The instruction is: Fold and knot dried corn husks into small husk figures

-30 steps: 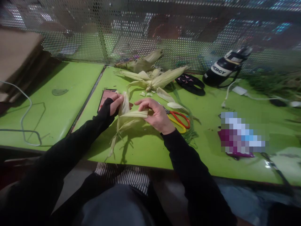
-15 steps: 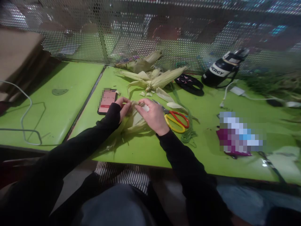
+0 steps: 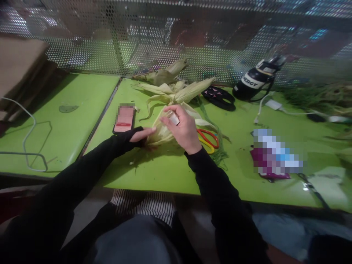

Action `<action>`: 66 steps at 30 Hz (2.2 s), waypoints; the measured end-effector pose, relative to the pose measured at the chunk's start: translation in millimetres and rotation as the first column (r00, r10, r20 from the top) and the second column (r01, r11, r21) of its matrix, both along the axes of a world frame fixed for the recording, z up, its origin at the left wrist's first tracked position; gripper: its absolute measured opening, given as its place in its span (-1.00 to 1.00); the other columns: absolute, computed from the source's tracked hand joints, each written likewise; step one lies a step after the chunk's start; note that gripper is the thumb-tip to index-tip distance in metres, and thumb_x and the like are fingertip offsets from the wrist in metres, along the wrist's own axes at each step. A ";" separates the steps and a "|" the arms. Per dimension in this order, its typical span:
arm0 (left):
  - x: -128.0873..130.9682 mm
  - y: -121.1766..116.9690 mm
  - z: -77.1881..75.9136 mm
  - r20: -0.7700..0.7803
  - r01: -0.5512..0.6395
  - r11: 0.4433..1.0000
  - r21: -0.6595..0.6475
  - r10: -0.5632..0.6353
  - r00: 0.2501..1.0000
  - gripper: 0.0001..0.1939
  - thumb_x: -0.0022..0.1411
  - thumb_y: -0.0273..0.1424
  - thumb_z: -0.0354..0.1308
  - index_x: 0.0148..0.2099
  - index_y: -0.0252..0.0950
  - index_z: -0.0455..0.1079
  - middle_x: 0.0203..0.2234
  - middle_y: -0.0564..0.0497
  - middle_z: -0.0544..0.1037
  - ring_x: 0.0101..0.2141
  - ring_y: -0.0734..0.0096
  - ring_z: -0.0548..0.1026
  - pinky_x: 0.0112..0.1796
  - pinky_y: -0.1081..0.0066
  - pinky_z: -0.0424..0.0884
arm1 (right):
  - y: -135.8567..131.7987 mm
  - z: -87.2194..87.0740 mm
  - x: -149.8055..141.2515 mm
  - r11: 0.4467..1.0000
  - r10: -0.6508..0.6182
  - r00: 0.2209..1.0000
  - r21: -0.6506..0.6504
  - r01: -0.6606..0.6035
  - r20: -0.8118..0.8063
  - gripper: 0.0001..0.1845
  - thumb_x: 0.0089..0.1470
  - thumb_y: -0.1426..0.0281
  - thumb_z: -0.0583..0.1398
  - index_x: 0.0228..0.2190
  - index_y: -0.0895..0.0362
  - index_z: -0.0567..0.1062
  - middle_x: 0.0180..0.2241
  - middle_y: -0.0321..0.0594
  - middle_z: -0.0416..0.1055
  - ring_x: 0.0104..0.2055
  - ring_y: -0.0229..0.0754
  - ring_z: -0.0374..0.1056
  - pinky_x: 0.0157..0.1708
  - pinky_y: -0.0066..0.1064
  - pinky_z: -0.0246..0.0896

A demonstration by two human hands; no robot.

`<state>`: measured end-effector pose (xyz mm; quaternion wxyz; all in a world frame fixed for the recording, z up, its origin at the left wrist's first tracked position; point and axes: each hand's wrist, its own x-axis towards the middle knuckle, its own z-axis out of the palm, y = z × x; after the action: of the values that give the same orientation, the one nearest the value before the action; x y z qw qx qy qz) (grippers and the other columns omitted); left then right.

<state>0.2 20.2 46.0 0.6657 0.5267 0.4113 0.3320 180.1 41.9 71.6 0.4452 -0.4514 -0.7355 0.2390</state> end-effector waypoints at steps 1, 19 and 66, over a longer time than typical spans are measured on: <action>0.6 -0.5 -1.1 0.034 0.141 0.977 -0.158 -0.137 0.990 -0.67 0.10 -0.13 0.29 -0.39 -0.32 0.43 -0.51 -0.10 0.57 -0.52 0.34 0.51 -0.45 0.34 0.44 | 3.4 -0.3 3.0 0.999 -0.036 0.999 0.002 0.036 -0.027 -0.61 0.03 0.05 0.29 -0.20 0.02 0.45 -0.44 -0.32 0.35 -0.47 -0.23 0.24 -0.43 -0.34 0.20; 19.0 1.6 -5.0 0.300 -0.280 0.949 -0.146 0.312 0.901 -0.79 0.30 -0.35 0.10 -0.34 -0.26 0.14 -0.60 0.19 0.31 -0.74 0.73 0.10 -0.75 0.67 -0.06 | 15.4 -12.9 12.6 0.965 0.043 0.862 -0.202 -0.167 -0.504 -0.58 -0.11 0.24 0.36 -0.22 -0.01 0.35 -0.30 -0.36 0.39 -0.43 -0.32 0.28 -0.46 -0.46 0.29; 26.5 0.5 -13.6 0.373 -0.203 0.961 -0.188 0.261 0.890 -0.79 0.19 -0.52 0.19 -0.09 -0.36 0.40 -0.41 -0.03 0.58 -0.48 0.47 0.55 -0.49 0.54 0.45 | -1.0 -23.6 -9.7 0.988 -0.107 0.982 -0.130 0.087 -0.158 -0.56 0.04 0.07 0.27 -0.66 0.10 0.39 -0.70 -0.36 0.31 -0.67 -0.31 0.17 -0.61 -0.40 0.15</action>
<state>26.7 20.6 32.4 0.7263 0.3468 0.3517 0.4781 170.5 40.9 48.1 0.4870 -0.4919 -0.6572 0.2982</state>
